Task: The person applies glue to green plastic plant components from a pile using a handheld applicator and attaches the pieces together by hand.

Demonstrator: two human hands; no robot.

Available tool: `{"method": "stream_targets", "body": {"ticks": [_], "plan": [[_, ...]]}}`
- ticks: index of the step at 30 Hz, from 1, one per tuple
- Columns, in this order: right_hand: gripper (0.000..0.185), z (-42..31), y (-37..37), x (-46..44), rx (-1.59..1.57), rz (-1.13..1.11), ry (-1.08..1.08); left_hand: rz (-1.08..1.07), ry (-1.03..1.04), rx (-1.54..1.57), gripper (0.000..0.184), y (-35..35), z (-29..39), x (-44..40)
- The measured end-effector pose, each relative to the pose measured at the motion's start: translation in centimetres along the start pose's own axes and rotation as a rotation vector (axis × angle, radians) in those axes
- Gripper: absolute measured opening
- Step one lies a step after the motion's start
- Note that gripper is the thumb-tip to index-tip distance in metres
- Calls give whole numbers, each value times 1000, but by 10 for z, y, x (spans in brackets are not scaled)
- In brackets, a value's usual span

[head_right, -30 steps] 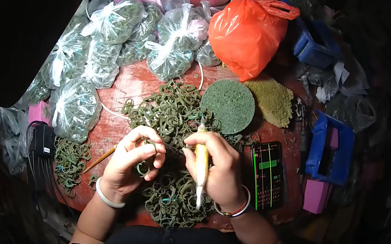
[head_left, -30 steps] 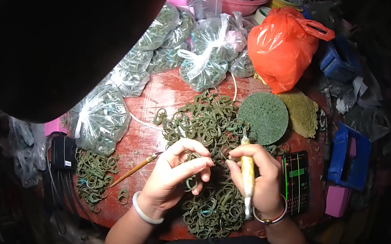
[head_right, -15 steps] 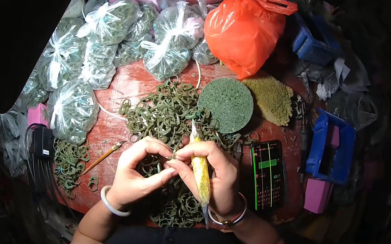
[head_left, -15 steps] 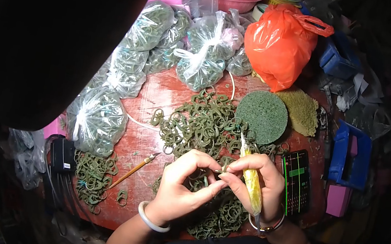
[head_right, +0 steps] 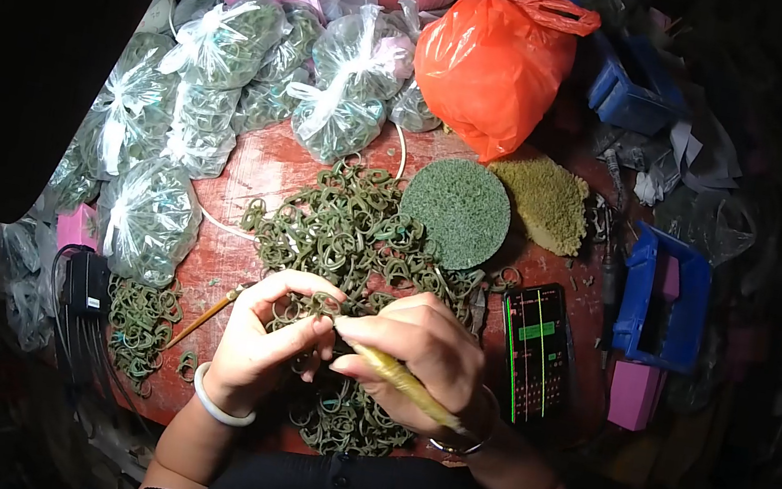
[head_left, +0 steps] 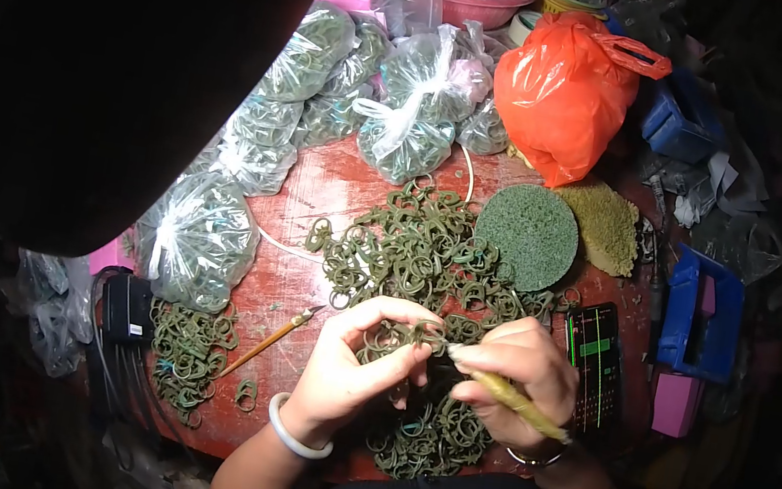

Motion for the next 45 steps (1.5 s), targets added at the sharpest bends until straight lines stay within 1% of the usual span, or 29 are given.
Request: {"method": "stream_targets", "body": {"ticks": [1, 5, 7, 9, 12, 14, 17, 19, 20, 23, 24, 27, 29, 31, 32, 33, 35, 40, 45], "plan": [[31, -2, 2, -3, 19, -23, -33, -4, -1, -1, 24, 0, 0, 0], [29, -1, 6, -4, 34, -51, -34, -31, 18, -48, 25, 2, 3, 0], [29, 1, 7, -5, 33, -80, 26, -20, -1, -30, 26, 2, 2, 0], [29, 0, 4, -6, 15, -81, 41, -11, -20, -13, 26, 1, 1, 0], [29, 0, -1, -6, -15, -76, 52, -66, -46, -1, 25, 3, -2, 0], [28, 0, -1, -7, -29, -74, 46, -53, -2, -18, 25, 1, 2, -1], [25, -2, 0, -8, -10, -62, 14, -36, -7, -32, 24, 1, 1, 0], [21, 9, 0, -3, -161, -116, 171, -22, -1, -30, 25, 0, 0, -1], [18, 16, -2, 1, -292, -130, 234, -8, 3, -27, 25, -1, 0, -1], [19, 13, -5, -1, -203, -68, 192, 3, 4, -44, 25, -2, 1, -1], [19, 13, -4, -2, -203, -67, 191, 2, 4, -45, 25, -2, 1, -1], [21, 6, 4, -6, -44, -112, 86, -28, 41, -116, 25, 3, 4, -2], [22, 7, 5, -3, -90, -105, 120, -12, 44, -108, 24, 0, 4, -1], [24, 20, -1, 2, -317, -83, 275, 1, 28, -70, 24, -2, 1, -1], [27, 15, -3, -1, -225, -91, 203, 14, 9, -29, 25, -3, -1, -1], [27, 16, -2, -4, -226, -93, 202, 16, 11, -28, 25, -3, 1, -1], [28, 3, 1, -7, -86, -42, 27, -21, -45, 48, 25, 1, 1, 0], [35, -2, 7, -5, 12, -104, 53, -30, -36, 66, 24, 2, -1, 0], [32, -5, 4, -7, -5, -61, 13, -43, -64, 84, 24, 2, -1, 0]]}}
Point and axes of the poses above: each hand's wrist, its own x-axis away from the middle knuckle, its own y-axis out of the palm, z = x × y, the point moved 8 cm from there along -x, towards the middle knuckle, and after that the axes turned 7 degrees about y, right-handed, at the moved point
